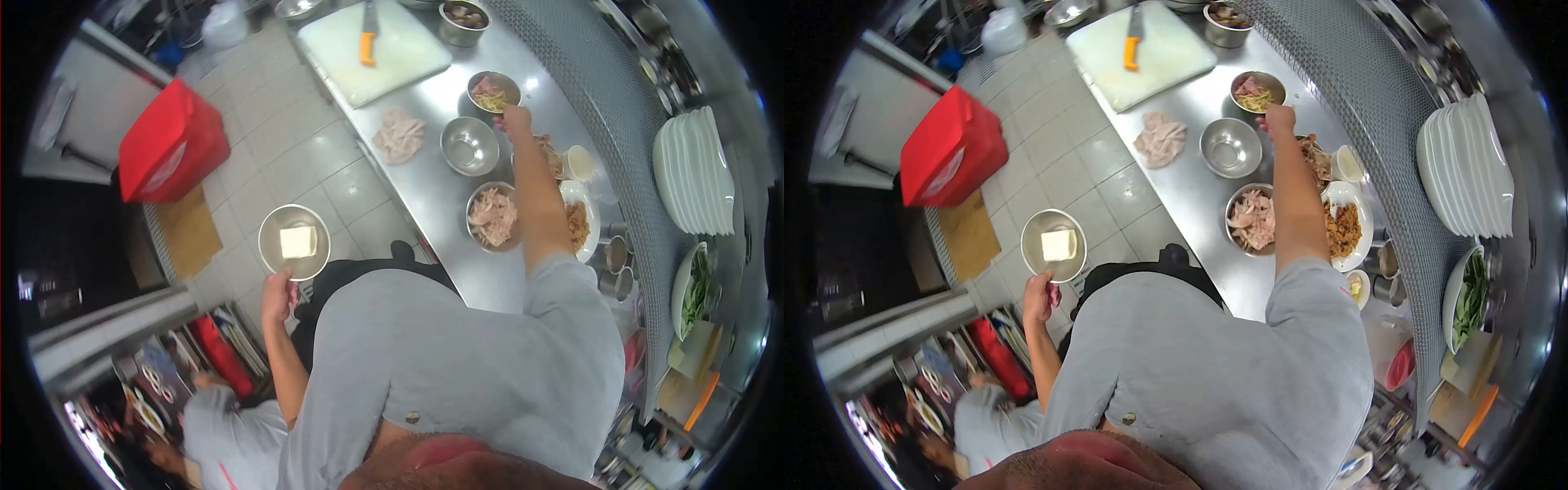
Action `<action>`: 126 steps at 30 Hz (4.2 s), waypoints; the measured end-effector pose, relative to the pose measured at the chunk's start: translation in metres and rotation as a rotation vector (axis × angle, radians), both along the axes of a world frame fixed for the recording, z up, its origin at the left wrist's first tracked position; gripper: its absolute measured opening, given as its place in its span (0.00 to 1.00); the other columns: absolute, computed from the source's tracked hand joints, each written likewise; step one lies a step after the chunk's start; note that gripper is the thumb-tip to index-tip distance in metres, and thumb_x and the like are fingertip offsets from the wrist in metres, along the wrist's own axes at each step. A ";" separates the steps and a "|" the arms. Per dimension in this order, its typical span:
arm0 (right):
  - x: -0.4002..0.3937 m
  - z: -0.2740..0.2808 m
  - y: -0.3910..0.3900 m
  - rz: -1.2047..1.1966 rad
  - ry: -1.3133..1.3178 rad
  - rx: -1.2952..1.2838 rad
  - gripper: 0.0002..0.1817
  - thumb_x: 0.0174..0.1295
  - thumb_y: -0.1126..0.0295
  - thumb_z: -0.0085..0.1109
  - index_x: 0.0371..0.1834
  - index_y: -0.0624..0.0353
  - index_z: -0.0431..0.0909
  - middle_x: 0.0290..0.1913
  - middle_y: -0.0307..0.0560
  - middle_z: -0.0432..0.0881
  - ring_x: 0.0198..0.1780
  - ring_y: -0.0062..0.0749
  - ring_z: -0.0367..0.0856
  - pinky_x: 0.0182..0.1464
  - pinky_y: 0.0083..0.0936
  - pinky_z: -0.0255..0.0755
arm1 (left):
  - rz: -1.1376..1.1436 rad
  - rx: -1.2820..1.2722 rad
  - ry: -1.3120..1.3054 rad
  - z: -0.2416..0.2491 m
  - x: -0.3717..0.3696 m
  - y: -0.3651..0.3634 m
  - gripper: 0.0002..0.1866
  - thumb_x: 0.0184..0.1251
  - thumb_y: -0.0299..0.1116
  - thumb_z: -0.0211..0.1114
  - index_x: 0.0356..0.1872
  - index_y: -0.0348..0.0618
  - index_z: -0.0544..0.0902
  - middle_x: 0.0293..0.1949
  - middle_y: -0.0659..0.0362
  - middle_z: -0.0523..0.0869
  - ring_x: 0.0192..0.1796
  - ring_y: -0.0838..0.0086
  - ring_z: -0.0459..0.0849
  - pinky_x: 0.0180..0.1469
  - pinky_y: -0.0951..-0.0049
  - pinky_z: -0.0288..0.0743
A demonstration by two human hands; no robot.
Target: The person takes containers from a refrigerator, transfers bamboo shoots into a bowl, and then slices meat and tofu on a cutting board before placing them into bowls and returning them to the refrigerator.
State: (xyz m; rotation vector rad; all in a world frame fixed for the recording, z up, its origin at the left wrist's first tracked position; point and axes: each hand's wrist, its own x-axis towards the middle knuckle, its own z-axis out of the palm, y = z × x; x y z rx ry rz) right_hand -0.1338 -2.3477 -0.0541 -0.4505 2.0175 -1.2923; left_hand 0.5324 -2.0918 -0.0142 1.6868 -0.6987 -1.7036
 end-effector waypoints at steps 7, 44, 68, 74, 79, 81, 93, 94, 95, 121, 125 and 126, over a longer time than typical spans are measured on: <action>0.096 0.049 0.019 0.095 0.953 0.124 0.22 0.68 0.59 0.67 0.56 0.65 0.82 0.54 0.59 0.87 0.57 0.55 0.84 0.59 0.47 0.77 | -0.368 -0.145 -0.150 -0.014 0.032 -0.198 0.25 0.75 0.47 0.57 0.18 0.42 0.76 0.10 0.60 0.73 0.12 0.73 0.72 0.17 0.71 0.63; 0.413 0.106 -0.384 0.424 0.829 0.279 0.40 0.53 0.62 0.76 0.68 0.66 0.70 0.53 0.64 0.84 0.57 0.58 0.85 0.59 0.44 0.81 | -1.575 -0.420 -0.283 0.037 -0.141 -0.832 0.22 0.71 0.40 0.57 0.21 0.32 0.80 0.14 0.55 0.79 0.14 0.71 0.78 0.17 0.68 0.71; 0.410 0.065 -0.297 0.266 0.529 0.375 0.40 0.47 0.57 0.73 0.65 0.64 0.76 0.51 0.64 0.88 0.54 0.57 0.88 0.56 0.45 0.81 | -1.502 -1.874 -1.150 0.135 -0.019 -0.961 0.14 0.74 0.38 0.60 0.32 0.37 0.82 0.23 0.44 0.85 0.27 0.47 0.87 0.34 0.46 0.80; 0.388 0.056 -0.276 0.024 0.770 0.249 0.26 0.56 0.62 0.70 0.56 0.62 0.79 0.53 0.60 0.85 0.56 0.54 0.84 0.59 0.46 0.79 | -1.605 -0.684 -0.497 0.112 -0.118 -0.878 0.22 0.75 0.42 0.58 0.26 0.33 0.80 0.15 0.56 0.78 0.14 0.70 0.76 0.17 0.66 0.68; 0.342 -0.001 -0.268 0.216 0.948 0.384 0.18 0.64 0.71 0.58 0.57 0.62 0.80 0.55 0.59 0.82 0.56 0.54 0.82 0.60 0.49 0.78 | -1.566 -0.450 -0.178 0.087 -0.208 -0.837 0.21 0.76 0.42 0.59 0.28 0.34 0.80 0.15 0.60 0.75 0.12 0.75 0.71 0.15 0.71 0.62; 0.343 0.002 -0.267 0.233 0.863 0.443 0.18 0.64 0.71 0.56 0.57 0.61 0.79 0.56 0.60 0.82 0.56 0.55 0.83 0.60 0.50 0.78 | -1.633 -0.419 -0.131 0.077 -0.244 -0.817 0.21 0.76 0.43 0.59 0.28 0.34 0.80 0.15 0.61 0.75 0.13 0.76 0.71 0.15 0.72 0.62; 0.489 0.030 -0.003 -0.502 0.343 0.357 0.20 0.74 0.52 0.58 0.55 0.57 0.77 0.43 0.62 0.87 0.47 0.64 0.85 0.48 0.52 0.78 | -1.998 -0.419 -0.171 0.016 -0.374 -0.657 0.19 0.74 0.45 0.61 0.31 0.39 0.82 0.20 0.60 0.77 0.17 0.74 0.75 0.17 0.69 0.70; 0.496 0.024 0.020 -0.564 0.357 0.398 0.20 0.75 0.53 0.58 0.56 0.57 0.78 0.42 0.63 0.86 0.46 0.65 0.85 0.48 0.53 0.78 | -2.032 -0.465 -0.183 0.004 -0.382 -0.637 0.19 0.74 0.45 0.60 0.31 0.39 0.82 0.21 0.60 0.78 0.18 0.73 0.75 0.18 0.68 0.71; 0.500 0.015 0.041 -0.603 0.336 0.431 0.20 0.75 0.53 0.58 0.57 0.57 0.78 0.41 0.65 0.86 0.46 0.66 0.85 0.48 0.54 0.78 | -2.071 -0.447 -0.161 -0.002 -0.388 -0.616 0.18 0.74 0.45 0.60 0.31 0.40 0.82 0.20 0.61 0.77 0.17 0.74 0.75 0.17 0.68 0.71; 0.457 0.072 -0.046 -0.195 0.117 0.236 0.19 0.73 0.62 0.59 0.60 0.62 0.74 0.30 0.52 0.83 0.32 0.39 0.85 0.36 0.34 0.78 | -1.710 -1.319 -0.648 -0.015 -0.216 -0.663 0.42 0.48 0.39 0.80 0.68 0.42 0.74 0.58 0.45 0.81 0.61 0.48 0.80 0.62 0.52 0.80; 0.448 0.073 -0.082 -0.137 0.203 0.207 0.21 0.72 0.63 0.60 0.62 0.62 0.73 0.34 0.65 0.85 0.40 0.61 0.87 0.45 0.46 0.80 | -1.694 -1.337 -0.525 -0.014 -0.227 -0.649 0.42 0.48 0.40 0.82 0.67 0.42 0.75 0.57 0.46 0.81 0.61 0.48 0.80 0.63 0.52 0.80; 0.448 0.071 -0.087 -0.105 0.201 0.283 0.21 0.72 0.64 0.59 0.62 0.63 0.73 0.36 0.66 0.85 0.42 0.63 0.87 0.47 0.48 0.79 | -1.705 -1.352 -0.523 -0.015 -0.229 -0.641 0.42 0.48 0.41 0.82 0.67 0.42 0.75 0.58 0.46 0.81 0.61 0.48 0.80 0.63 0.53 0.79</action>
